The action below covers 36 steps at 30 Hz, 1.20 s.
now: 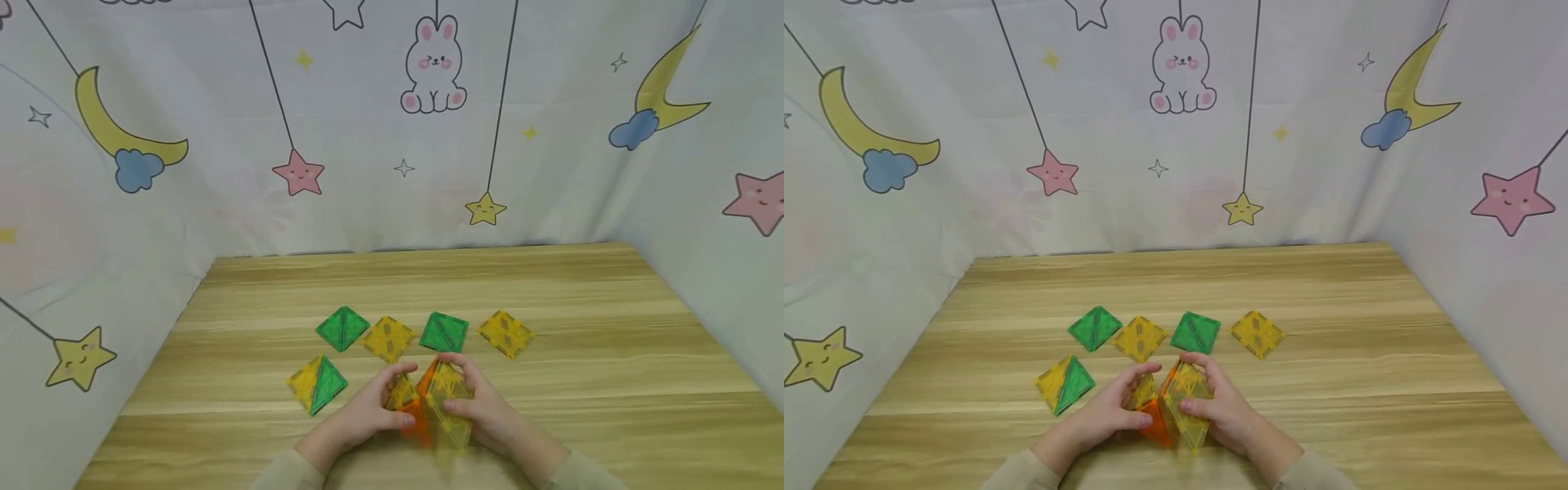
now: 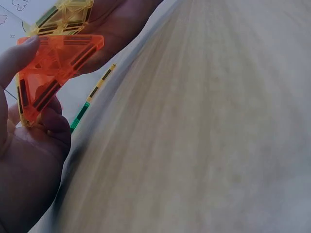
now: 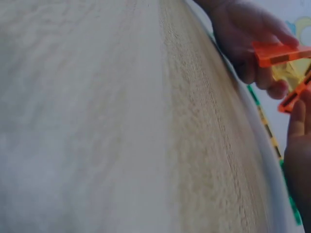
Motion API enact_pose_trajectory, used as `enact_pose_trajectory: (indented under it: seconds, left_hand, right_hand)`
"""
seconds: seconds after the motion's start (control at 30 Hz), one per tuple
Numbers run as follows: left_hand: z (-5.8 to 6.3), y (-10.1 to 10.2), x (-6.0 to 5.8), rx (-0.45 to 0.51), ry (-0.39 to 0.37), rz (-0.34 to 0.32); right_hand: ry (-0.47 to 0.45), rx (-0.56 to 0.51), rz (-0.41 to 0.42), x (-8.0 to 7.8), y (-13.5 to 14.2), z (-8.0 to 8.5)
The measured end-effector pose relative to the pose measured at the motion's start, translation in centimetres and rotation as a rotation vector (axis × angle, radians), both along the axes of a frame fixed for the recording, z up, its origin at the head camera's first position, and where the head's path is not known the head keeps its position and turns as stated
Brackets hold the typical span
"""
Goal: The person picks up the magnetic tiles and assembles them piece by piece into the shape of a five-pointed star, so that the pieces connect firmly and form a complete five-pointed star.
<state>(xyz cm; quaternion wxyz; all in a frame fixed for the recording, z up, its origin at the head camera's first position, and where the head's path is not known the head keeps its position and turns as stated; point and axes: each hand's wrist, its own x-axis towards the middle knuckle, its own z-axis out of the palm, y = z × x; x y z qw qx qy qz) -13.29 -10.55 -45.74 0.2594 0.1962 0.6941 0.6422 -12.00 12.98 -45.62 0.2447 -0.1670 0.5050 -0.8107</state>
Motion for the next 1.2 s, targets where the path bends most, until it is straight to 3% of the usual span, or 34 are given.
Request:
enact_pose_trajectory:
  seconds: [0.33,0.43,0.73,0.93,1.03,1.2]
  left_hand:
    - [-0.2,0.0,-0.1,0.043,-0.034,-0.030]
    - [-0.3,0.0,-0.1,0.038,-0.030,-0.023]
    - [-0.3,-0.2,-0.1,0.029,-0.024,-0.008]
    - [-0.1,-0.4,0.1,0.041,-0.062,0.024]
    - [0.0,-0.6,0.3,-0.007,0.004,0.023]
    - [-0.1,-0.7,0.5,-0.174,0.220,-0.009]
  right_hand:
    - [0.032,-0.061,-0.022,-0.1,0.0,-0.1]
    - [0.033,-0.009,-0.024,-0.2,0.1,-0.3]
    - [0.032,0.314,0.008,-0.6,1.0,-0.4]
    - [0.041,0.331,0.012,-0.7,1.2,-0.5]
    - [0.039,0.315,-0.010,-0.7,1.3,-0.6]
    - [0.066,0.327,-0.035,-0.7,1.3,-0.7]
